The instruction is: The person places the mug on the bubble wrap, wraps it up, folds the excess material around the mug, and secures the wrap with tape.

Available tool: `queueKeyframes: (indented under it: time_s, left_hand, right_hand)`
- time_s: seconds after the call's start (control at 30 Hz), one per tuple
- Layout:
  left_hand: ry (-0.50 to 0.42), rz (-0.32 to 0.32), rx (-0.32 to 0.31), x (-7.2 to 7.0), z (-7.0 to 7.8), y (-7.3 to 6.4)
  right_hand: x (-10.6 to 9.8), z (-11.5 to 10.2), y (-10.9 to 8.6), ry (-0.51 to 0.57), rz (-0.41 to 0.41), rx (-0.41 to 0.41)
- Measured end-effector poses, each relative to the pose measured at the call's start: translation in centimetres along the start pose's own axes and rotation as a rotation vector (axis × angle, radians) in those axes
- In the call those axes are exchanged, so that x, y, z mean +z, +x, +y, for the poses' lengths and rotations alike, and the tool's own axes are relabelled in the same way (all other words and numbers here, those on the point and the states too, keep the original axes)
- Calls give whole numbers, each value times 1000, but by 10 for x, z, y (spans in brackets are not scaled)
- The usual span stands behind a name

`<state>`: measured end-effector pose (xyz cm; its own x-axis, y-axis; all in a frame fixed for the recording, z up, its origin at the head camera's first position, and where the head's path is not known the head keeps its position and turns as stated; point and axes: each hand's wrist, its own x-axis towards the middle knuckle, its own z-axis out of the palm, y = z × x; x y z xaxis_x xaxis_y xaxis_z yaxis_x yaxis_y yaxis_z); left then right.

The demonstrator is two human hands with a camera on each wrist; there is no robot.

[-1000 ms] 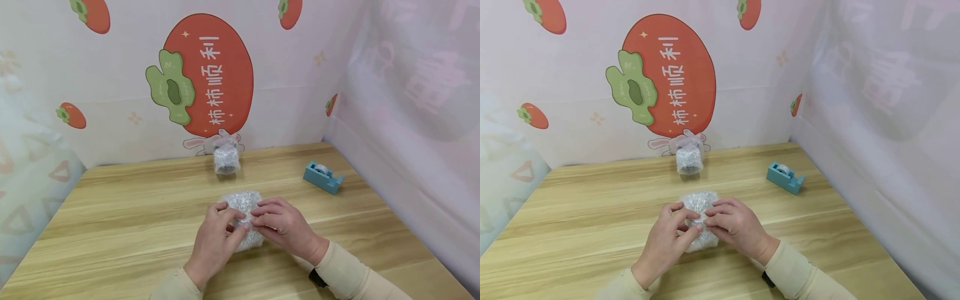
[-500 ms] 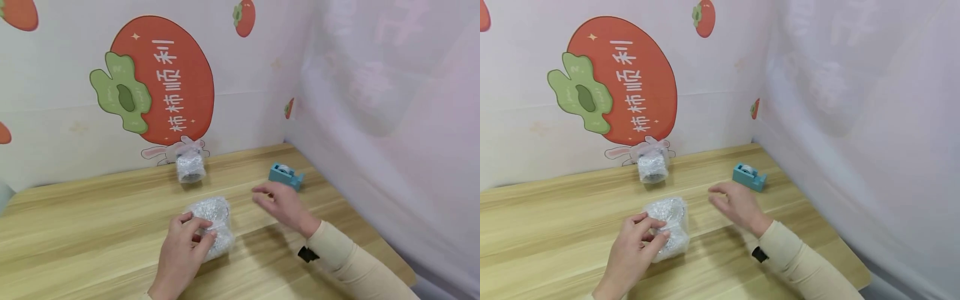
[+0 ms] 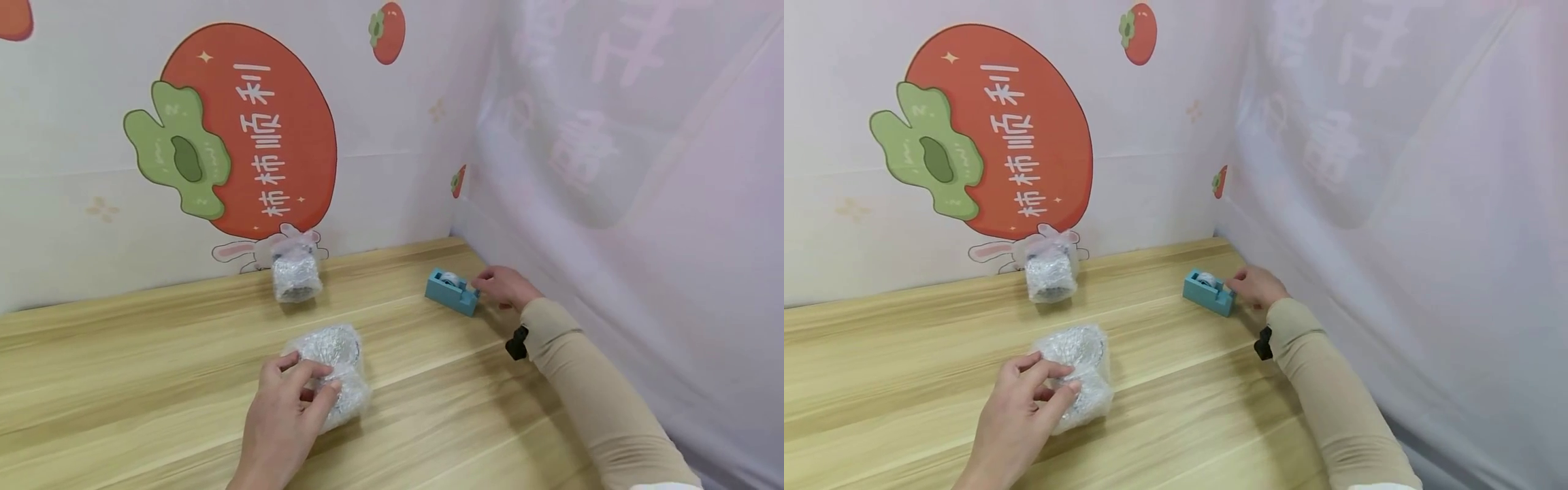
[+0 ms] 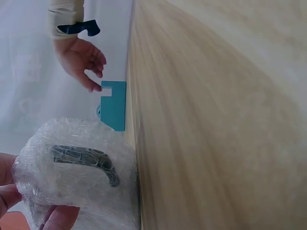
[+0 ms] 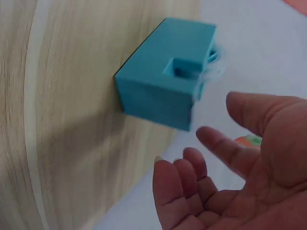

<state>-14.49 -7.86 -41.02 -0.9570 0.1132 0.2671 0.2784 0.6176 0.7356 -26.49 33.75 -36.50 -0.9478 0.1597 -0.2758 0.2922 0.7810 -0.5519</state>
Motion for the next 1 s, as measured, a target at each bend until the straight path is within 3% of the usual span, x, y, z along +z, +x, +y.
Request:
queueKeyframes:
  time_s: [0.17,0.43,0.7,1.0]
  left_hand:
    - [10,8,-3,-3,-3,-2]
    - [2,20,21,-3,-3,-2]
    - [-14,71,103,5,-1,1]
    - [-5,126,124,4,-3,-3]
  right_hand:
    - [7,-3,17,41,-91,64]
    - [9,-3,24,104,-120,75]
    - [2,1,18,149,-85,95]
    - [7,-15,18,161,-19,86]
